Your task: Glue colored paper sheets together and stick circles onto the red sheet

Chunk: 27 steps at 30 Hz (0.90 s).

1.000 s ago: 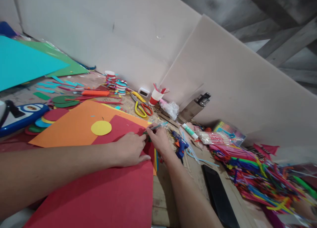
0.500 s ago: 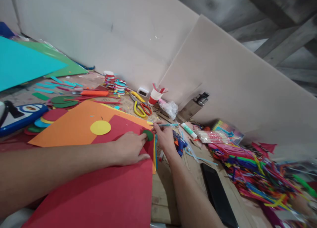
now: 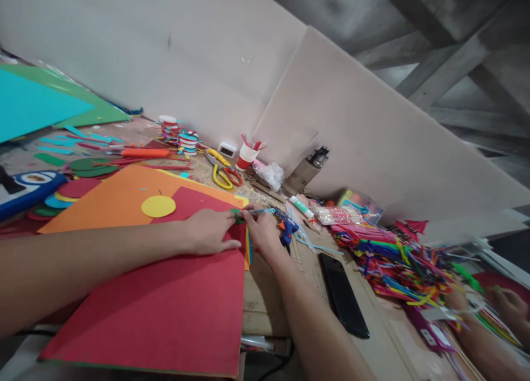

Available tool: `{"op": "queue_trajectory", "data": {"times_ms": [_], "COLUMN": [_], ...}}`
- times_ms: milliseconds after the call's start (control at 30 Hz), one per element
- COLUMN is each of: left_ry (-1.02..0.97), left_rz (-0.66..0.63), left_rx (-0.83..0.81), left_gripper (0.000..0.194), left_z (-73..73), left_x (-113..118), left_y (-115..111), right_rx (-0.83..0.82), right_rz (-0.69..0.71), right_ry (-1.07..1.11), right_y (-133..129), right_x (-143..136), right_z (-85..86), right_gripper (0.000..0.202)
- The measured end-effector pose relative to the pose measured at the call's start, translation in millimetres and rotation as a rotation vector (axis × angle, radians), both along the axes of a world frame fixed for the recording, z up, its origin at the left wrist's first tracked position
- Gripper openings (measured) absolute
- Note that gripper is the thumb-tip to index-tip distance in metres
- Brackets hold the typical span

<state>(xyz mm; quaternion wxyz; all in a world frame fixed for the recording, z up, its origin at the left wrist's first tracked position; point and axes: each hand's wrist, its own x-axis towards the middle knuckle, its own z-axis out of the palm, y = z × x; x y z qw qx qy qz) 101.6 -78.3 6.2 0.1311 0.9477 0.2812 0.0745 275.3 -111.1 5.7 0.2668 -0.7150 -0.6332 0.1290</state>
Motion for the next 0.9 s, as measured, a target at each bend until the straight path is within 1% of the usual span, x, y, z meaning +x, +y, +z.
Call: {"op": "queue_trajectory", "data": {"times_ms": [100,233,300,400,533,733,900], "left_ry": [-0.074,-0.22,-0.273,-0.221,-0.118,-0.118,-0.098], "left_rz": [0.039,0.076,0.149,0.153,0.109,0.094,0.115], "left_rx": [-0.065,-0.131,-0.148,-0.174,-0.245,-0.32,-0.353], "left_gripper": [0.044,0.029,0.027,0.027,0.028,0.023,0.026], "left_z": [5.1,6.5,4.4,1.0,-2.1,-10.3,-13.0], "left_x": [4,11,14,18,24,32,37], "left_y": [16,51,67,83,90,97,105], "right_rx": [0.005,0.016,0.026,0.031,0.038,0.024,0.029], "right_rz": [0.002,0.012,0.017,0.019,0.048,0.047,0.066], "right_ry": [-0.017,-0.013,-0.019,-0.023,-0.003,-0.026,-0.014], "right_y": [-1,-3,-3,-3,-2,-1,0], "right_x": [1,1,1,2,4,4,5], "right_z": [0.1,-0.4,-1.5,-3.7,-6.3,-6.2,-6.1], "right_gripper": [0.019,0.022,0.022,0.02,0.02,0.021,0.021]}}
